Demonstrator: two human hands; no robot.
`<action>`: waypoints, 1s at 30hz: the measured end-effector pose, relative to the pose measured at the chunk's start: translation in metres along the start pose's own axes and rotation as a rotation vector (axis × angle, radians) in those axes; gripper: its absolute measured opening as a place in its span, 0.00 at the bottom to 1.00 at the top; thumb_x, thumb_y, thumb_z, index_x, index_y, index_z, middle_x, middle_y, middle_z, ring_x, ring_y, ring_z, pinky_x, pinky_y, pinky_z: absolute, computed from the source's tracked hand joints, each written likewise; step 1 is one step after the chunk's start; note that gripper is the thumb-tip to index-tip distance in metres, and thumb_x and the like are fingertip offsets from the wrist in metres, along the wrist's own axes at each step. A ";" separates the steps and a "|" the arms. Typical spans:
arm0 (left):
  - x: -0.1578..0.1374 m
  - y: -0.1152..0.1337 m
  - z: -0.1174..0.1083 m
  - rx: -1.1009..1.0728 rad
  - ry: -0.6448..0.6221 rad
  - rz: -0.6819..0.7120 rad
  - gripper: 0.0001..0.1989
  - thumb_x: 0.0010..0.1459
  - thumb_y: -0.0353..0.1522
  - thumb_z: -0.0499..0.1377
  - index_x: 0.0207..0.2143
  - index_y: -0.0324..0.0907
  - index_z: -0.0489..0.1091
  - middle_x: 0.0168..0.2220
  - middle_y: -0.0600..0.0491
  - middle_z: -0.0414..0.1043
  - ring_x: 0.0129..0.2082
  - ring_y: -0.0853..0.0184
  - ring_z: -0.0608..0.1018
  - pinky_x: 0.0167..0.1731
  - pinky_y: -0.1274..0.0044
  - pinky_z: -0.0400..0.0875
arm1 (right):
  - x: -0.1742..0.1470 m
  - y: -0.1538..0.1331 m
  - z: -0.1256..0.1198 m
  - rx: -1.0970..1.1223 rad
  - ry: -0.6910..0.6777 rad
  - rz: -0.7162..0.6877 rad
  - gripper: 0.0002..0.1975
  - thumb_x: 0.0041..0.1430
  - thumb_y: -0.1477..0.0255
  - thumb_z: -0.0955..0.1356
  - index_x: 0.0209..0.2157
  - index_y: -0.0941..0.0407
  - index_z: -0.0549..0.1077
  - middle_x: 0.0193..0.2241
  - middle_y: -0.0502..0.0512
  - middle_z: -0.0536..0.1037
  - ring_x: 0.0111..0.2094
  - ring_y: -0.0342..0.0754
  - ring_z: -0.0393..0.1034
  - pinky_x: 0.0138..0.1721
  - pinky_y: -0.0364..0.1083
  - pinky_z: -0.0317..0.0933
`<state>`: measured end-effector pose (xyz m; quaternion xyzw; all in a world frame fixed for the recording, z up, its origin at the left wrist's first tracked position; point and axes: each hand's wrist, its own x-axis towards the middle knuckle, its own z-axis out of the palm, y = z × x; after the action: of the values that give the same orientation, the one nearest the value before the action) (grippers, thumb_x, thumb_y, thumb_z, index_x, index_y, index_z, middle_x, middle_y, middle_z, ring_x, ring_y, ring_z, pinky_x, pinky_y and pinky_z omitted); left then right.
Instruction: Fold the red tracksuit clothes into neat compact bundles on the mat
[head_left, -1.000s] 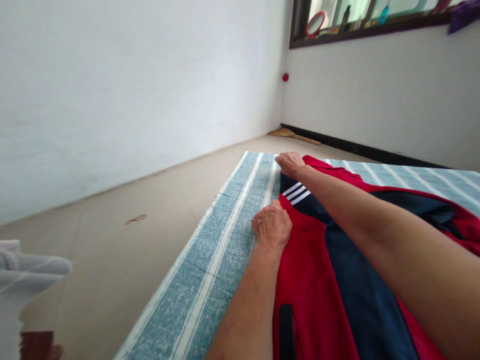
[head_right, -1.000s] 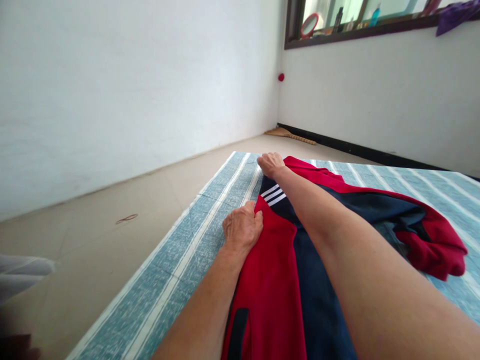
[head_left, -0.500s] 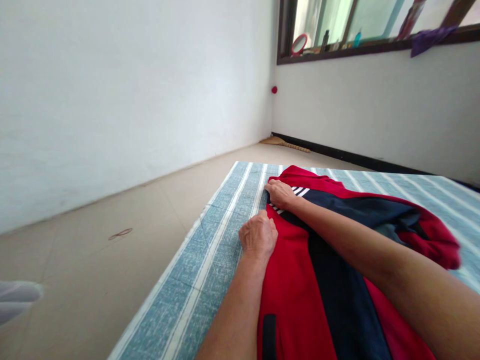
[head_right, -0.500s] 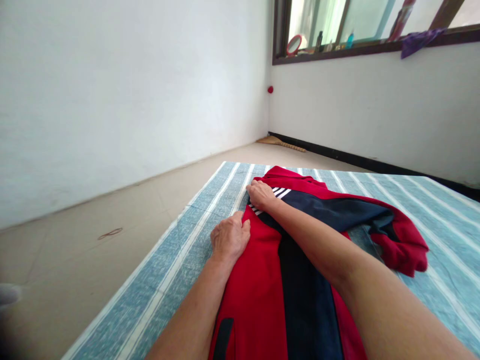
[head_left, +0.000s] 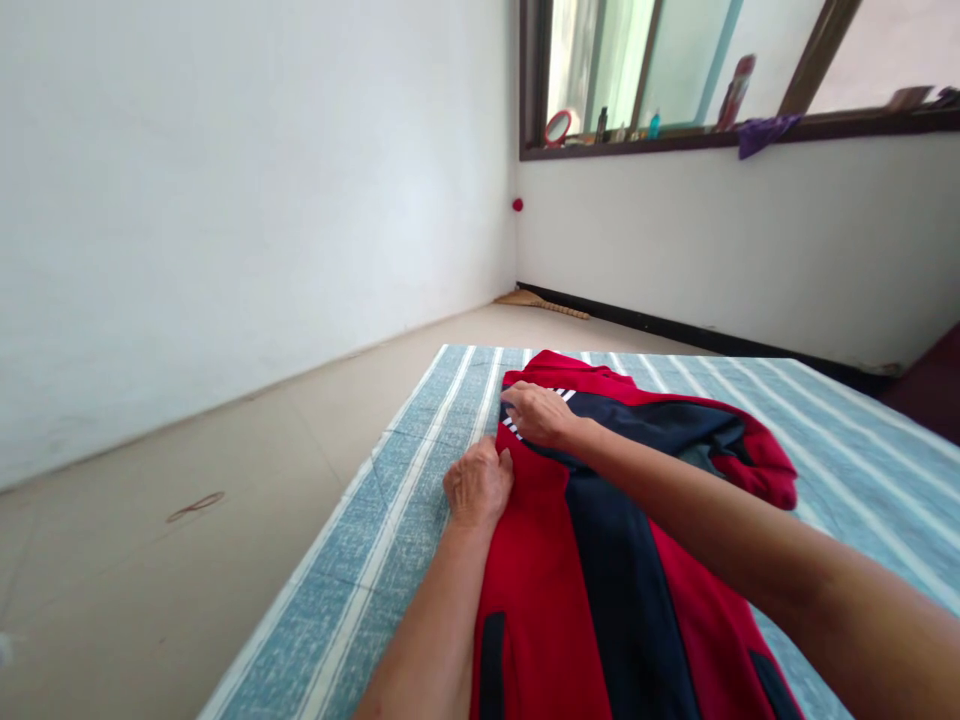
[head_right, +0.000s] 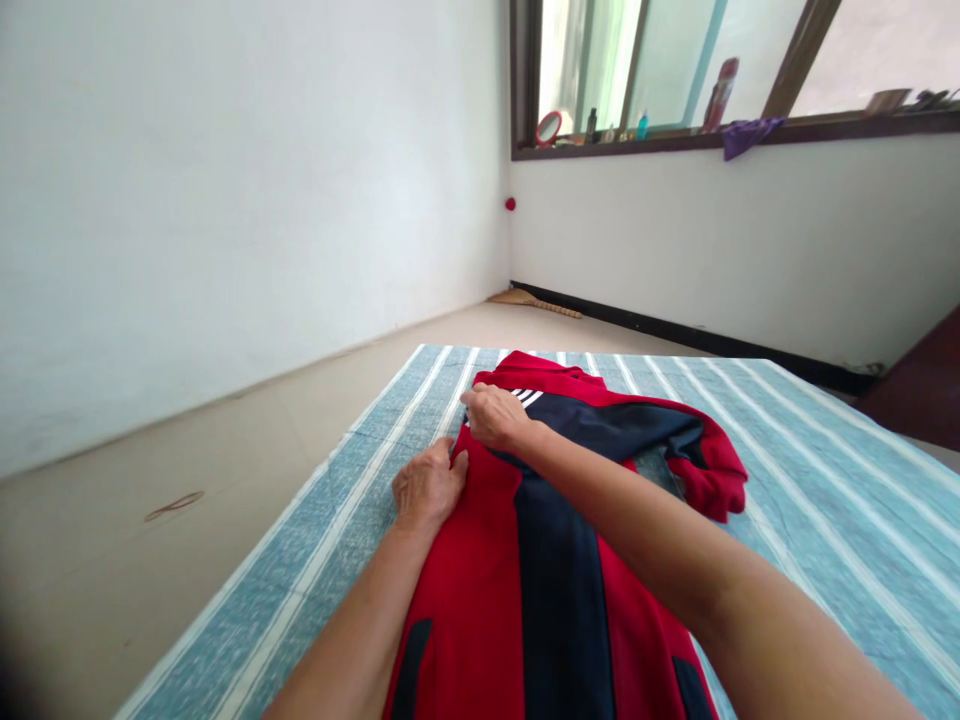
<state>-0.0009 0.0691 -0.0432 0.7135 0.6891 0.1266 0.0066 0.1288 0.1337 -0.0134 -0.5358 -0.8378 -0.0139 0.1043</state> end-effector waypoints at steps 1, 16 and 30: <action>0.000 0.000 0.001 0.002 0.002 0.003 0.14 0.62 0.37 0.49 0.45 0.43 0.68 0.40 0.46 0.77 0.40 0.59 0.79 0.37 0.72 0.69 | -0.010 -0.001 0.000 0.010 0.002 -0.011 0.15 0.64 0.72 0.57 0.46 0.55 0.71 0.44 0.60 0.74 0.46 0.51 0.68 0.45 0.45 0.60; -0.053 0.008 -0.044 0.092 -0.129 0.283 0.20 0.62 0.36 0.49 0.53 0.37 0.65 0.57 0.41 0.65 0.57 0.60 0.67 0.54 0.71 0.62 | -0.110 -0.025 -0.016 0.081 0.125 0.020 0.14 0.65 0.63 0.59 0.45 0.54 0.69 0.46 0.58 0.72 0.51 0.51 0.62 0.51 0.48 0.53; -0.105 0.006 -0.035 0.116 -0.325 0.313 0.31 0.63 0.44 0.43 0.64 0.40 0.50 0.67 0.46 0.43 0.67 0.58 0.47 0.62 0.59 0.46 | -0.150 0.012 -0.011 0.002 0.134 0.229 0.11 0.62 0.75 0.59 0.41 0.56 0.71 0.41 0.58 0.73 0.46 0.51 0.64 0.45 0.48 0.52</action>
<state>-0.0037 -0.0408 -0.0262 0.8217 0.5662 -0.0300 0.0568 0.2022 0.0029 -0.0328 -0.6258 -0.7622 -0.0366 0.1614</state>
